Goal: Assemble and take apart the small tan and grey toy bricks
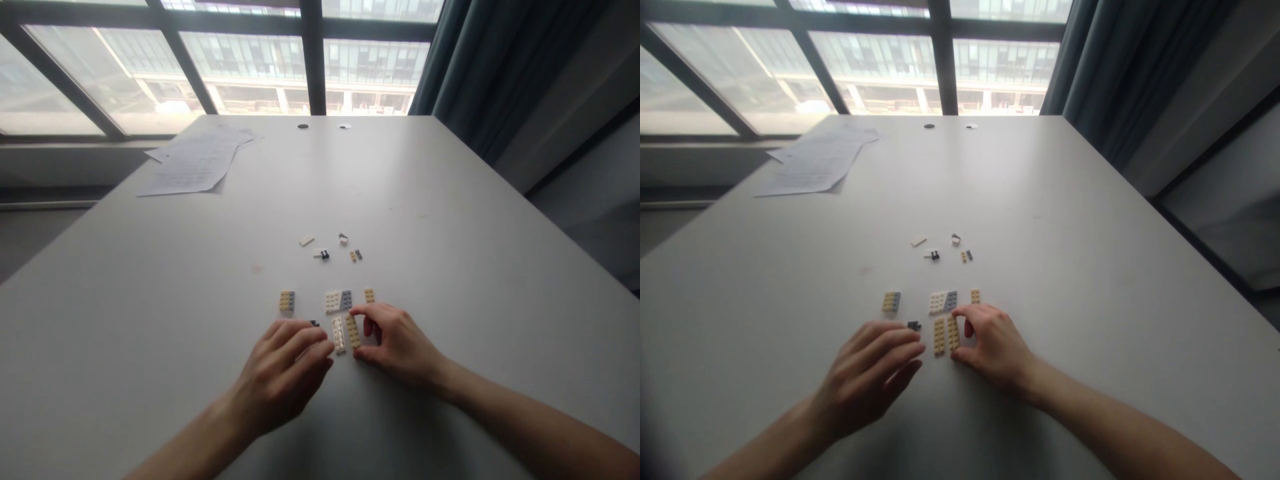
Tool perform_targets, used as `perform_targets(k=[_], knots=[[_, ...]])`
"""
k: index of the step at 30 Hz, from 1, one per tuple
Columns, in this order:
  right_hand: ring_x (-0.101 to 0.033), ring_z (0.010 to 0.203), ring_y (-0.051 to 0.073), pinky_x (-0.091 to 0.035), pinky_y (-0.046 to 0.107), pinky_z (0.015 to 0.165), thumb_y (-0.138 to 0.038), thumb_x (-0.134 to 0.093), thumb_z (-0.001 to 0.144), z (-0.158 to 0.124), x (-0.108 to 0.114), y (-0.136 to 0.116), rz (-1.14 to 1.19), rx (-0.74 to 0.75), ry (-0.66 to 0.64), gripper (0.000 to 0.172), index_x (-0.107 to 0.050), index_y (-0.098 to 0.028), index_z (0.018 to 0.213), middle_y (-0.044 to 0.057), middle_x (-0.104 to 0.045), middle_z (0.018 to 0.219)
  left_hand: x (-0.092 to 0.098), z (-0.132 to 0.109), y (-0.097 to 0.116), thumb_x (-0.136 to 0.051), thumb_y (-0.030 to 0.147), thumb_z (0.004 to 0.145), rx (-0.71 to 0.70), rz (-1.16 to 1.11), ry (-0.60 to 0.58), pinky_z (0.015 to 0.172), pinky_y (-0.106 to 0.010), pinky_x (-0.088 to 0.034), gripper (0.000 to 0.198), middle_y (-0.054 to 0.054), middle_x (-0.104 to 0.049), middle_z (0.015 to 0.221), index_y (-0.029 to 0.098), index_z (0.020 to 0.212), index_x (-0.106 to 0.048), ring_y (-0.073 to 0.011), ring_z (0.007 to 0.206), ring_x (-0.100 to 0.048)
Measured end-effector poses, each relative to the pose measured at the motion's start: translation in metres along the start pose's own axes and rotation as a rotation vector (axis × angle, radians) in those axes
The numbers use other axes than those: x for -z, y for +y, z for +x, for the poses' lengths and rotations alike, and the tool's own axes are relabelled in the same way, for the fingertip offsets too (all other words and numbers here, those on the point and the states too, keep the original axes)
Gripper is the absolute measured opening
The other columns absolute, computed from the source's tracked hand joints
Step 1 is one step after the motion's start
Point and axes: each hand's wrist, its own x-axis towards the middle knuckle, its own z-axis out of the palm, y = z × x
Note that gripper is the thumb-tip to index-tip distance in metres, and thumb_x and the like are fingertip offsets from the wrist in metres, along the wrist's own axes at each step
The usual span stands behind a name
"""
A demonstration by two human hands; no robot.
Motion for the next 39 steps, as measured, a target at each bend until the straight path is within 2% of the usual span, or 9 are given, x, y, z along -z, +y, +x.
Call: perform_targets(k=[4, 9, 14, 19, 31, 35, 39], knots=[[-0.057, 0.075, 0.017, -0.047, 0.03, 0.073, -0.012, -0.077, 0.065, 0.0, 0.001, 0.001, -0.023, 0.0, -0.014, 0.051, -0.063, -0.019, 0.114, -0.001, -0.06, 0.079, -0.005, -0.011, 0.005, -0.055, 0.027, 0.09, -0.158, 0.036, -0.148, 0.081, -0.038, -0.048, 0.025, -0.012, -0.067, 0.1, 0.014, 0.11, -0.06, -0.0236, 0.095, -0.059], [-0.057, 0.076, 0.018, -0.047, 0.031, 0.073, -0.014, -0.076, 0.068, -0.001, 0.002, 0.002, -0.055, 0.016, -0.03, 0.049, -0.063, -0.019, 0.114, 0.001, -0.062, 0.081, -0.013, -0.011, 0.005, -0.047, 0.034, 0.094, -0.221, 0.06, -0.169, 0.088, -0.041, -0.05, 0.033, -0.015, -0.066, 0.109, 0.011, 0.115, -0.06, -0.0266, 0.104, -0.06], [-0.057, 0.074, 0.018, -0.047, 0.031, 0.073, -0.016, -0.075, 0.071, 0.0, 0.001, 0.001, -0.089, 0.023, -0.028, 0.04, -0.065, -0.02, 0.11, 0.001, -0.061, 0.079, -0.016, -0.013, 0.003, -0.05, 0.036, 0.093, -0.211, 0.063, -0.219, 0.094, -0.043, -0.049, 0.038, -0.016, -0.065, 0.116, 0.01, 0.118, -0.059, -0.0289, 0.11, -0.059], [-0.056, 0.074, 0.018, -0.046, 0.031, 0.072, -0.02, -0.075, 0.072, 0.0, -0.003, 0.001, -0.129, 0.048, -0.009, 0.038, -0.065, -0.022, 0.11, 0.001, -0.062, 0.078, -0.017, -0.01, 0.003, -0.051, 0.034, 0.093, -0.194, 0.036, -0.205, 0.092, -0.042, -0.051, 0.035, -0.016, -0.067, 0.11, 0.01, 0.115, -0.06, -0.0274, 0.107, -0.061], [-0.057, 0.073, 0.018, -0.046, 0.031, 0.072, -0.022, -0.074, 0.074, -0.001, -0.003, 0.003, -0.164, 0.07, -0.007, 0.038, -0.063, -0.022, 0.111, 0.001, -0.062, 0.079, -0.018, -0.011, 0.002, -0.053, 0.032, 0.092, -0.18, 0.021, -0.228, 0.095, -0.042, -0.05, 0.033, -0.016, -0.066, 0.112, 0.012, 0.117, -0.059, -0.0266, 0.11, -0.06], [-0.059, 0.076, 0.021, -0.045, 0.031, 0.068, -0.037, -0.073, 0.077, -0.002, -0.001, 0.007, -0.284, 0.142, 0.014, 0.031, -0.063, -0.018, 0.1, 0.005, -0.064, 0.082, -0.016, -0.009, 0.003, -0.05, 0.032, 0.093, -0.181, 0.021, -0.209, 0.093, -0.041, -0.051, 0.031, -0.015, -0.068, 0.108, 0.011, 0.115, -0.059, -0.0262, 0.107, -0.062], [-0.058, 0.071, 0.023, -0.042, 0.032, 0.063, -0.057, -0.064, 0.079, -0.004, 0.004, 0.012, -0.548, 0.181, 0.091, 0.041, -0.058, -0.017, 0.076, 0.009, -0.063, 0.076, -0.017, -0.01, 0.003, -0.054, 0.027, 0.091, -0.185, 0.013, -0.228, 0.094, -0.041, -0.05, 0.029, -0.014, -0.067, 0.112, 0.011, 0.114, -0.059, -0.0266, 0.108, -0.061]])
